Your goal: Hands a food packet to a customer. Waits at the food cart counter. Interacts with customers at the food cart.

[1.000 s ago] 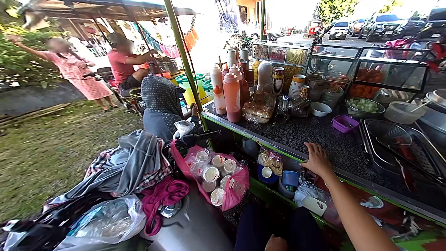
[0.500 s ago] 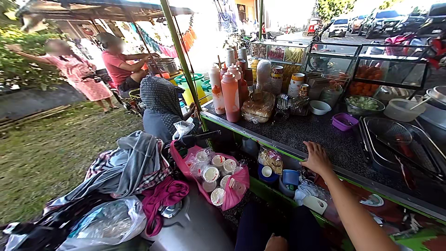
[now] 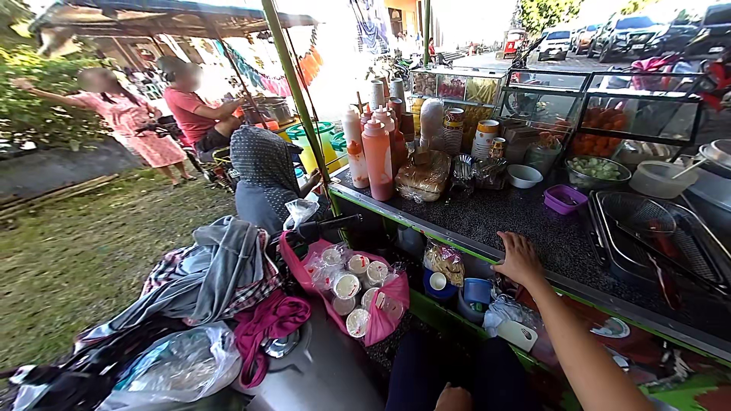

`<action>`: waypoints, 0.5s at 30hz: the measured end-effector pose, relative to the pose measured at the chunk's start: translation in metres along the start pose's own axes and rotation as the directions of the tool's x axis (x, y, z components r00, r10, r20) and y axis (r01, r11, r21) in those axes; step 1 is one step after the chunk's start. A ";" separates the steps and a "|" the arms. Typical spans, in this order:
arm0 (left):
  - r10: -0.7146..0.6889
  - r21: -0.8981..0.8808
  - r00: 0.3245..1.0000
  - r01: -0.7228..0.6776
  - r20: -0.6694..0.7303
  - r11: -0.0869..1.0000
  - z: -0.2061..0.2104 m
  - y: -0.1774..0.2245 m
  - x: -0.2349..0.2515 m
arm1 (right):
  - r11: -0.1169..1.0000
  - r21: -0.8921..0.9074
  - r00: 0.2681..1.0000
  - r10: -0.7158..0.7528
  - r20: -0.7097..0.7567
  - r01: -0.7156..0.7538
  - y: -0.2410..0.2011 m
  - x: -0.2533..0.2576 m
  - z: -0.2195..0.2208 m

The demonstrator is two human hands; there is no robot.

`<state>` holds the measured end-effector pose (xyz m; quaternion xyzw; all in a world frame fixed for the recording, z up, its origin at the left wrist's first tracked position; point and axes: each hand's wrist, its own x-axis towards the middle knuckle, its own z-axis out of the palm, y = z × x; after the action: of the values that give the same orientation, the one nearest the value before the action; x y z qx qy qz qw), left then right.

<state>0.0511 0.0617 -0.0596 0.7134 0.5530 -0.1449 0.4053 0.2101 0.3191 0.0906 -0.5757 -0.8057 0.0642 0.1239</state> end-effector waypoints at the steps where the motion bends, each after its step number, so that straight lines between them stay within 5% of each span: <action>1: 0.000 0.003 1.000 0.000 0.003 1.000 -0.001 0.001 -0.001 | 1.000 -0.001 1.000 -0.001 -0.002 0.001 0.000 0.000 0.000; 15: -0.009 -0.001 1.000 0.009 0.013 1.000 0.006 -0.002 0.006 | 1.000 0.003 1.000 -0.002 0.002 0.002 0.000 0.000 0.000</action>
<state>0.0525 0.0613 -0.0682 0.7097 0.5535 -0.1511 0.4087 0.2101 0.3191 0.0907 -0.5747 -0.8063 0.0656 0.1239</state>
